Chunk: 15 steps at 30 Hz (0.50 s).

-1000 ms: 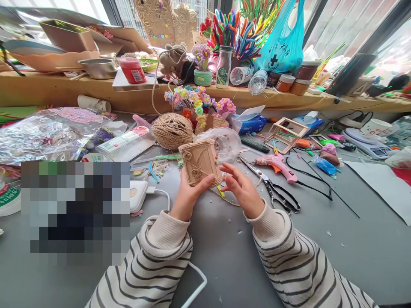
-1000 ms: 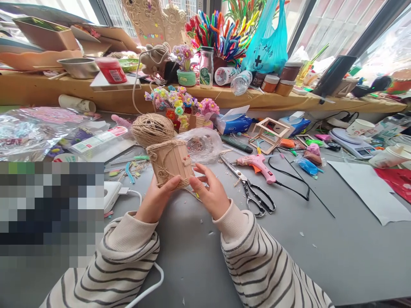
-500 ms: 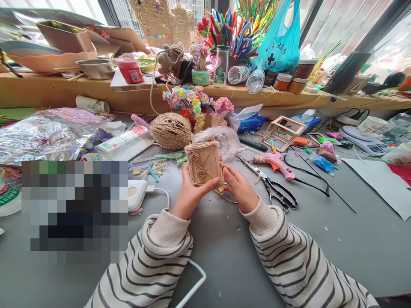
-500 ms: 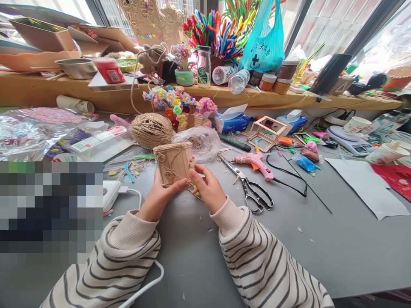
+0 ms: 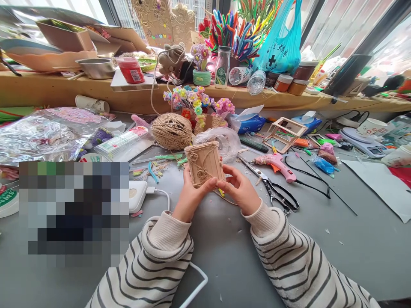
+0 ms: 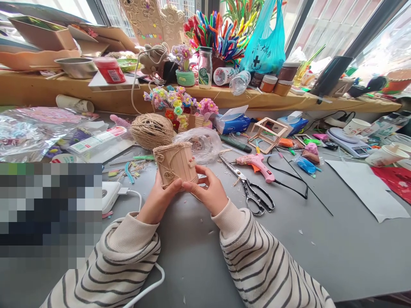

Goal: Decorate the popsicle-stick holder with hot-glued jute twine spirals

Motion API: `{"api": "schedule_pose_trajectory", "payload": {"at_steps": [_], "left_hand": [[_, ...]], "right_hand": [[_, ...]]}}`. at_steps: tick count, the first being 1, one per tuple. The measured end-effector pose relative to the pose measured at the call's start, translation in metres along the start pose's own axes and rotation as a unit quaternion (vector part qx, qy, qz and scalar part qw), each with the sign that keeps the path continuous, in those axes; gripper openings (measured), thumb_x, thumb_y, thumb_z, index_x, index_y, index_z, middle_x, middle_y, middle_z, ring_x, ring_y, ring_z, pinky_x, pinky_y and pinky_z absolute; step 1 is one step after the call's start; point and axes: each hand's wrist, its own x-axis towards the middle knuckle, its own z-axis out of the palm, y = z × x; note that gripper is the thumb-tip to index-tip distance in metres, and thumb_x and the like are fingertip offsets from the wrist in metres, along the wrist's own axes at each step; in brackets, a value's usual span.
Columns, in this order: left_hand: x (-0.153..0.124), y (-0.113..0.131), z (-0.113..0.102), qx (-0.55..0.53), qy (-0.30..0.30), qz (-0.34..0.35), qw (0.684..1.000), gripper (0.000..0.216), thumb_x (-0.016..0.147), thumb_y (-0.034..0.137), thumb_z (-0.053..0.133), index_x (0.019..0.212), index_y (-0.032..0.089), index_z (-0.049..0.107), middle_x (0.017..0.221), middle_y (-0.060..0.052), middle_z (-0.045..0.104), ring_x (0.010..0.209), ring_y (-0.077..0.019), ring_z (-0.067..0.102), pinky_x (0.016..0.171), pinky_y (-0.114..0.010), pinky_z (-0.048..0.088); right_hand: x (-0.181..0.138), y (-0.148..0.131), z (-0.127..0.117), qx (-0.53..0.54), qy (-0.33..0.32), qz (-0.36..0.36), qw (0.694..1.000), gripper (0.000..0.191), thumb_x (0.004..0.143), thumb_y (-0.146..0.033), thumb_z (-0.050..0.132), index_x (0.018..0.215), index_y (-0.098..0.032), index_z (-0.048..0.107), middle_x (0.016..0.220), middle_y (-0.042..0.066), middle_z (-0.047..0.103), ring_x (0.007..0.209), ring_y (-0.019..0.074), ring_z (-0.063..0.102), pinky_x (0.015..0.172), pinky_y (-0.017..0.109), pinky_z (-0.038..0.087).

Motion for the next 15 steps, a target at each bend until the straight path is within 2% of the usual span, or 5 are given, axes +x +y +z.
{"api": "schedule_pose_trajectory", "payload": {"at_steps": [3,10,15], "left_hand": [[0.000,-0.001,0.000,-0.006,-0.011,0.010,1.000,0.072,0.057,0.030,0.071,0.117,0.019,0.033,0.116,-0.014,0.054,0.106,-0.0285,0.052,0.089,-0.044,0.041],[0.006,-0.005,-0.003,-0.033,-0.044,0.007,0.998,0.082,0.052,0.037,0.072,0.121,0.018,0.033,0.119,-0.015,0.051,0.108,-0.0305,0.050,0.092,-0.047,0.037],[0.003,0.005,0.000,-0.057,-0.055,-0.029,0.996,0.061,0.065,0.041,0.062,0.118,0.018,0.044,0.118,-0.010,0.054,0.109,-0.0323,0.048,0.084,-0.045,0.044]], "right_hand": [[-0.001,0.000,0.000,0.004,0.004,-0.001,1.000,0.057,0.059,-0.041,0.068,0.108,-0.019,0.049,0.113,0.008,0.052,0.076,0.0120,0.055,0.069,0.027,0.047],[-0.003,-0.001,-0.001,0.019,0.011,0.006,1.000,0.057,0.059,-0.041,0.067,0.108,-0.019,0.049,0.110,0.008,0.054,0.077,0.0126,0.054,0.066,0.026,0.047],[-0.004,-0.003,-0.003,0.018,0.011,0.005,1.000,0.052,0.063,-0.042,0.064,0.106,-0.017,0.052,0.103,0.008,0.057,0.074,0.0122,0.054,0.060,0.024,0.046]]}}
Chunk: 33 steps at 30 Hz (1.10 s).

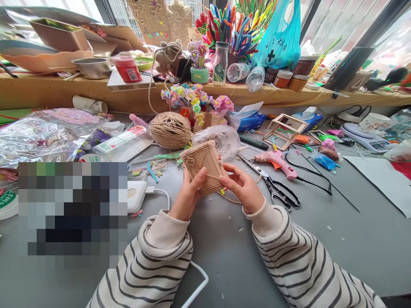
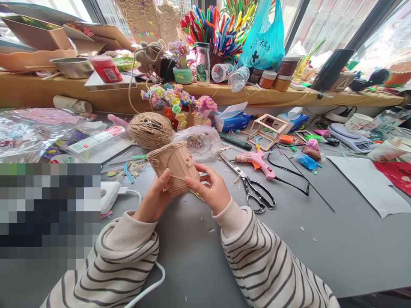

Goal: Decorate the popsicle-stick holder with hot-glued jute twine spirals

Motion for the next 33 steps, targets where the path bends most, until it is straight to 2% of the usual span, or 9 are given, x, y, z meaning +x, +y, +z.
{"api": "schedule_pose_trajectory", "payload": {"at_steps": [4,8,13,18,21,25,28,33], "left_hand": [[-0.004,0.005,0.002,0.000,0.019,-0.035,0.999,0.055,0.065,0.039,0.063,0.113,0.016,0.050,0.115,-0.010,0.056,0.111,-0.0325,0.046,0.087,-0.043,0.044],[-0.004,0.006,0.000,0.018,0.009,-0.054,0.998,0.055,0.064,0.035,0.064,0.114,0.017,0.050,0.117,-0.009,0.055,0.113,-0.0303,0.045,0.092,-0.043,0.040],[-0.002,0.004,-0.001,0.035,0.016,-0.053,0.998,0.055,0.066,0.036,0.063,0.115,0.016,0.049,0.115,-0.009,0.057,0.112,-0.0282,0.047,0.093,-0.041,0.039],[0.001,0.000,-0.001,0.040,0.037,-0.030,0.998,0.061,0.064,0.034,0.065,0.119,0.019,0.046,0.117,-0.007,0.056,0.111,-0.0260,0.048,0.092,-0.037,0.041],[0.003,-0.003,-0.003,0.059,0.050,-0.022,0.997,0.063,0.062,0.036,0.066,0.120,0.019,0.045,0.116,-0.008,0.057,0.108,-0.0264,0.050,0.091,-0.038,0.041],[0.005,-0.007,-0.005,0.065,0.056,-0.020,0.996,0.066,0.062,0.038,0.066,0.121,0.020,0.043,0.119,-0.008,0.054,0.109,-0.0266,0.049,0.092,-0.040,0.040],[0.005,-0.007,-0.005,0.066,0.051,-0.018,0.996,0.066,0.061,0.037,0.066,0.121,0.020,0.043,0.120,-0.008,0.054,0.111,-0.0271,0.048,0.092,-0.041,0.039],[-0.001,-0.002,0.001,0.029,0.010,-0.030,0.999,0.059,0.066,0.042,0.060,0.119,0.022,0.046,0.118,-0.005,0.055,0.111,-0.0284,0.048,0.092,-0.043,0.040]], "right_hand": [[0.000,-0.001,0.000,0.012,0.009,0.021,1.000,0.053,0.061,-0.042,0.064,0.105,-0.014,0.053,0.097,0.008,0.059,0.073,0.0129,0.055,0.060,0.025,0.046],[0.000,-0.002,0.001,0.037,0.013,0.029,0.999,0.050,0.062,-0.040,0.064,0.103,-0.013,0.054,0.092,0.008,0.060,0.073,0.0136,0.056,0.065,0.028,0.047],[0.002,0.000,0.001,0.083,0.019,0.042,0.995,0.043,0.064,-0.040,0.063,0.099,-0.015,0.057,0.091,0.006,0.061,0.073,0.0134,0.057,0.067,0.029,0.049],[0.004,0.001,0.002,0.102,0.030,0.053,0.993,0.043,0.062,-0.046,0.061,0.093,-0.016,0.059,0.093,0.005,0.060,0.075,0.0126,0.056,0.061,0.024,0.049],[0.003,0.000,0.003,0.066,0.028,0.039,0.997,0.051,0.059,-0.049,0.063,0.096,-0.015,0.057,0.094,0.006,0.059,0.072,0.0121,0.054,0.055,0.023,0.048],[0.000,0.001,0.005,-0.002,0.033,0.017,0.999,0.059,0.054,-0.043,0.069,0.103,-0.013,0.053,0.095,0.007,0.059,0.072,0.0122,0.052,0.056,0.023,0.046],[0.000,0.002,0.005,-0.016,0.052,0.015,0.998,0.055,0.057,-0.045,0.066,0.101,-0.012,0.055,0.094,0.008,0.059,0.070,0.0118,0.052,0.056,0.024,0.046],[0.001,0.001,0.002,0.006,0.058,0.005,0.998,0.050,0.061,-0.047,0.062,0.097,-0.013,0.057,0.093,0.008,0.059,0.067,0.0112,0.051,0.050,0.023,0.046]]}}
